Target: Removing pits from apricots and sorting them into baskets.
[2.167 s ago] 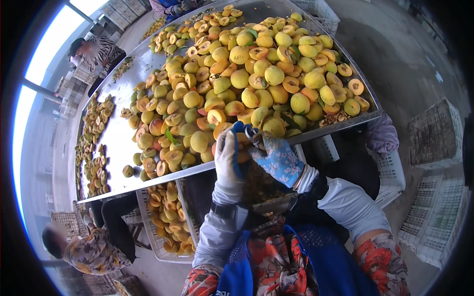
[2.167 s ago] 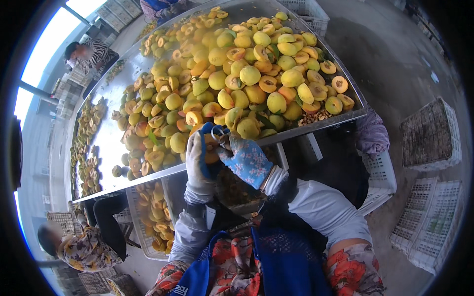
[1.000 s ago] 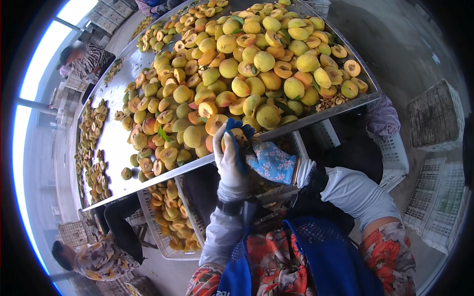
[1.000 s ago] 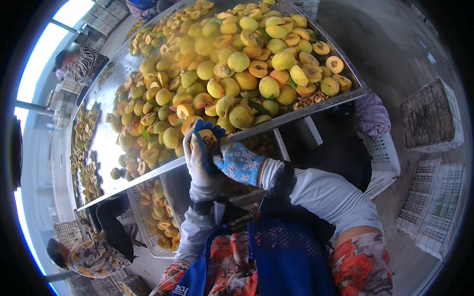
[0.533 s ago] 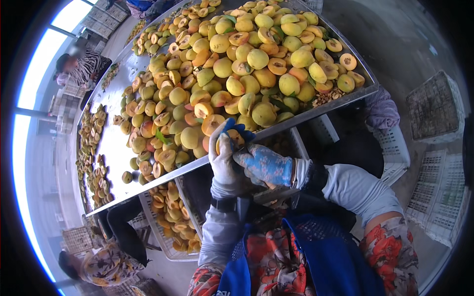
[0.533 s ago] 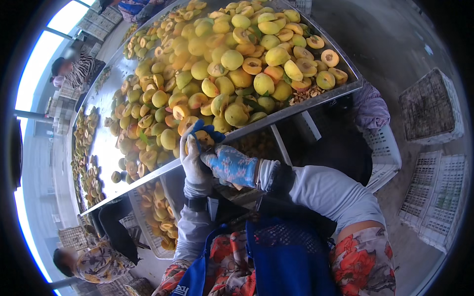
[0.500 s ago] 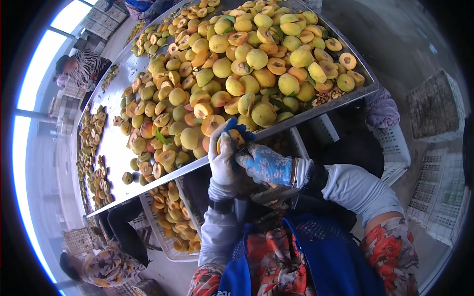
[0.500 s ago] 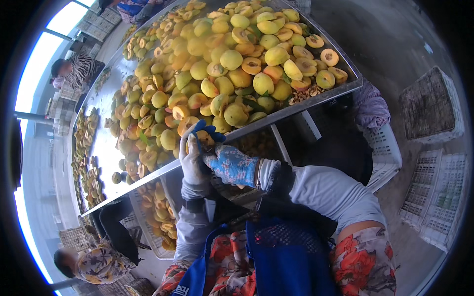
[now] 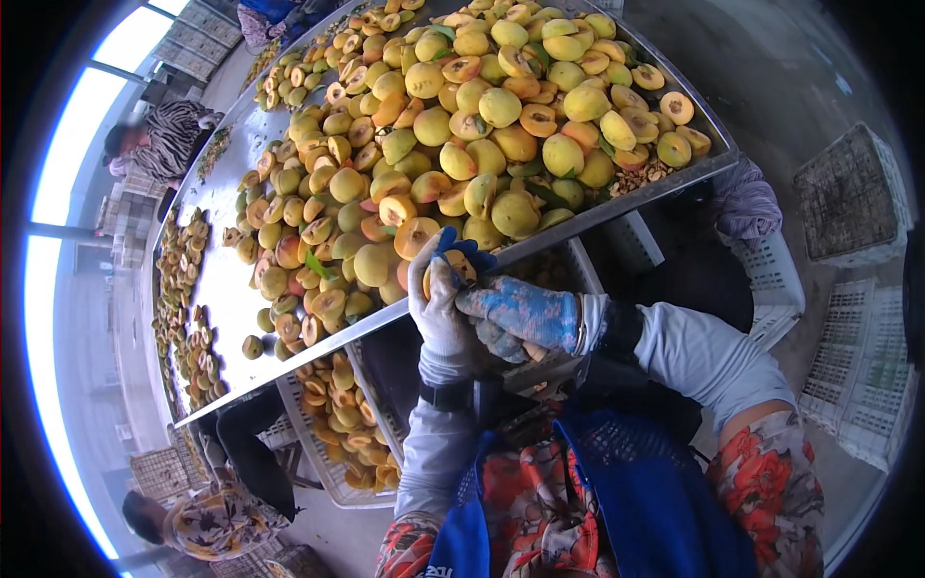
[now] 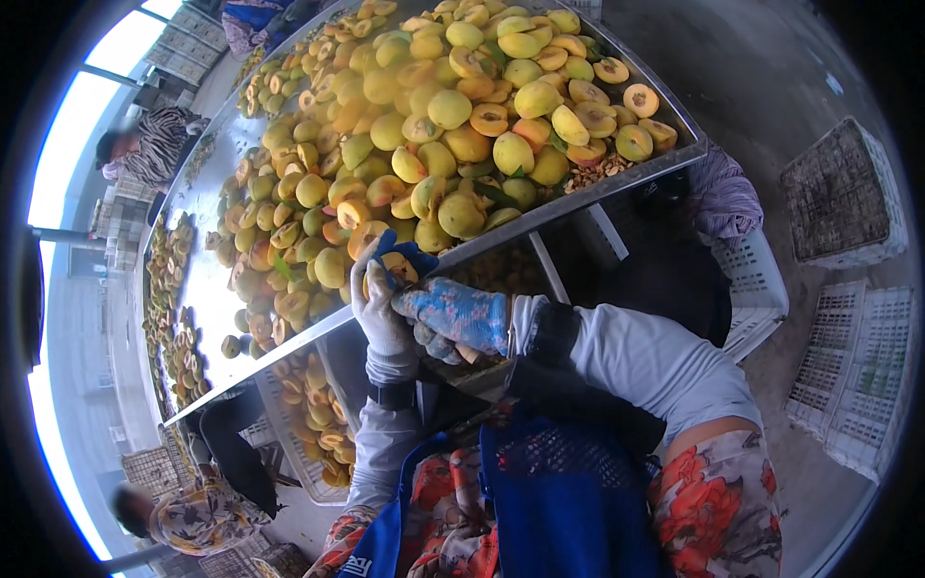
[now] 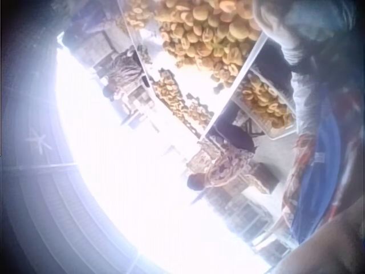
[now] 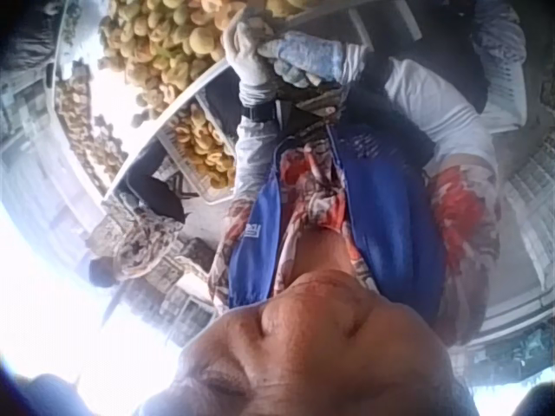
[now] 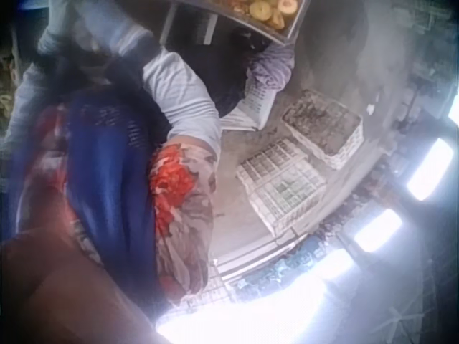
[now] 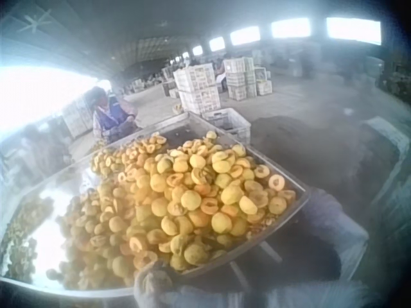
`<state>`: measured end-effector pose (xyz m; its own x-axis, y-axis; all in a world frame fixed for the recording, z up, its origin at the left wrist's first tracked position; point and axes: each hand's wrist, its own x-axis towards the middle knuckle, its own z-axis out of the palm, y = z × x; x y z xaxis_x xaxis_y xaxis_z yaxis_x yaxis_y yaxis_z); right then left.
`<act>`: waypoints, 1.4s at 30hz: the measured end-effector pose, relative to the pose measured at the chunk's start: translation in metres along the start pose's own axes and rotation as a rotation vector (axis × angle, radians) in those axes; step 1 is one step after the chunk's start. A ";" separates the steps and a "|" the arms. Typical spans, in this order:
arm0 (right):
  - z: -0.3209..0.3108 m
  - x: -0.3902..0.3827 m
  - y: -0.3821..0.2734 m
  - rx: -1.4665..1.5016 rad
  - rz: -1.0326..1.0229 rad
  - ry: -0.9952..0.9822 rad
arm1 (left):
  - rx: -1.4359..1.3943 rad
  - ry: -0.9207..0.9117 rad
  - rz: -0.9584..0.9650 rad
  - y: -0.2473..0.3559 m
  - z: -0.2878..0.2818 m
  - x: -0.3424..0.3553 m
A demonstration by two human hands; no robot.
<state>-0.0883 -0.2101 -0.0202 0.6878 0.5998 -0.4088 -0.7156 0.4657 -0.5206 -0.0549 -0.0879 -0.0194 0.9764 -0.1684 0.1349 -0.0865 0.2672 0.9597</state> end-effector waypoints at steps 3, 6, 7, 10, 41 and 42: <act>-0.001 -0.001 0.001 -0.154 -0.030 0.055 | -0.139 0.046 -0.059 -0.005 0.001 -0.001; -0.007 -0.004 -0.005 -0.295 -0.040 0.009 | -0.061 -0.096 -0.143 0.005 -0.011 0.002; -0.010 -0.006 -0.009 -0.264 -0.005 -0.066 | -0.010 -0.198 -0.229 0.009 -0.018 0.008; -0.004 -0.011 -0.016 -0.074 0.135 -0.099 | 0.026 -0.353 -0.337 0.016 -0.028 0.017; -0.004 -0.006 -0.005 -0.149 0.042 -0.009 | -0.093 -0.134 -0.077 -0.003 -0.008 -0.002; -0.010 -0.006 -0.007 -0.243 0.099 -0.053 | -0.094 -0.138 -0.080 -0.003 -0.012 -0.001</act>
<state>-0.0860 -0.2230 -0.0216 0.6044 0.6705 -0.4303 -0.7243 0.2374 -0.6473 -0.0533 -0.0775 -0.0256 0.9424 -0.3198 0.0979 0.0156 0.3345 0.9423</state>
